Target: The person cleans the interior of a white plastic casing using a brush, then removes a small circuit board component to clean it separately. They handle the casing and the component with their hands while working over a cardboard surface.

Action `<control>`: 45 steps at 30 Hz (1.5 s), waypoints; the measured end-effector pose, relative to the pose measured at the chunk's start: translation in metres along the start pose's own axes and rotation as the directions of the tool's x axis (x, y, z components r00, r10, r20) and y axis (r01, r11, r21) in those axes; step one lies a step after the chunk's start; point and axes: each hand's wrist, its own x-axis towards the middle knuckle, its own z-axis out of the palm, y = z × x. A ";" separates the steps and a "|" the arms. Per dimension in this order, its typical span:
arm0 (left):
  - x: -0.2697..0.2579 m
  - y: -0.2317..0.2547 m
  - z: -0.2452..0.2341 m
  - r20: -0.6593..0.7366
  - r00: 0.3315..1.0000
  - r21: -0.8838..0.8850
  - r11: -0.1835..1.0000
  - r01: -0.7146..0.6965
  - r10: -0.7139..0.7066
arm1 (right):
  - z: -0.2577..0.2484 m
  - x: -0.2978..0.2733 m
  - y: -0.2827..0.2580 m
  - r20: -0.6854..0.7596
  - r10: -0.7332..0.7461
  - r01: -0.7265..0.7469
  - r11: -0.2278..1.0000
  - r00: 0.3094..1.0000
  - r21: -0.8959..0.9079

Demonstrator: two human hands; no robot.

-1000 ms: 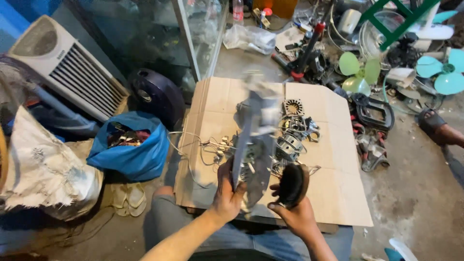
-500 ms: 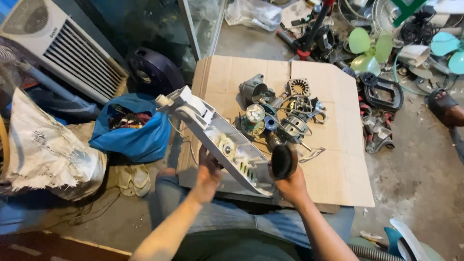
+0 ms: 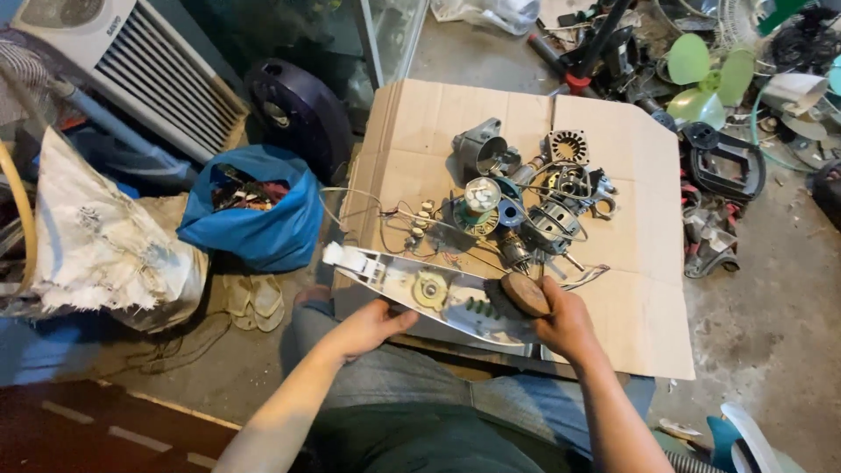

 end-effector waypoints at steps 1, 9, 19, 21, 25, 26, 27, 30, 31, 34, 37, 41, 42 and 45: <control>-0.004 -0.005 -0.007 0.000 1.000 -0.003 1.000 0.004 -0.004 | -0.002 0.002 0.003 0.004 0.000 0.000 1.000 1.000 -0.001; 0.001 -0.021 0.008 0.017 0.931 0.143 0.921 -0.363 0.365 | -0.010 0.020 0.014 0.168 0.046 -0.016 0.984 0.985 -0.175; 0.086 -0.016 0.056 0.012 0.548 0.830 0.298 -0.472 0.836 | -0.022 0.015 0.005 0.147 0.108 -0.095 0.991 0.983 -0.092; 0.084 -0.012 0.055 0.046 0.636 0.821 0.334 -0.463 0.770 | -0.036 0.010 0.010 0.072 0.175 -0.163 0.977 0.982 -0.141; 0.082 -0.013 0.059 0.067 0.662 0.816 0.341 -0.467 0.747 | -0.108 -0.024 -0.076 0.104 0.181 -0.188 0.981 0.978 0.055; 0.081 -0.012 0.061 0.083 0.688 0.829 0.333 -0.448 0.721 | -0.111 -0.024 -0.072 0.060 0.171 -0.173 0.984 0.983 0.043; 0.079 -0.012 0.064 0.094 0.715 0.842 0.327 -0.428 0.693 | -0.116 -0.024 -0.068 0.019 0.157 -0.157 0.987 0.987 0.028; 0.076 0.000 0.059 0.096 0.718 0.826 0.348 -0.444 0.689 | -0.124 -0.027 -0.079 0.051 0.137 -0.136 0.991 0.989 -0.015; 0.076 0.004 0.056 0.094 0.713 0.826 0.345 -0.445 0.694 | -0.127 -0.026 -0.077 0.045 0.134 -0.134 0.991 0.990 -0.017; 0.071 0.007 0.053 0.118 0.758 0.812 0.376 -0.445 0.642 | -0.133 -0.029 -0.076 0.093 0.161 -0.158 0.987 0.983 -0.035; 0.071 0.007 0.050 0.134 0.746 0.811 0.361 -0.461 0.652 | -0.134 -0.030 -0.075 0.141 0.120 -0.098 0.983 0.983 -0.152; 0.079 0.007 0.058 0.135 0.750 0.811 0.362 -0.459 0.648 | -0.122 -0.036 -0.047 0.184 0.093 -0.020 0.932 0.978 -0.362; 0.082 0.008 0.062 0.136 0.753 0.795 0.383 -0.471 0.644 | -0.118 -0.038 -0.041 0.192 0.074 0.020 0.895 0.979 -0.446; 0.080 0.021 0.074 0.197 0.692 0.737 0.361 -0.572 0.694 | -0.101 -0.036 -0.037 0.121 -0.084 0.146 0.692 0.989 -0.707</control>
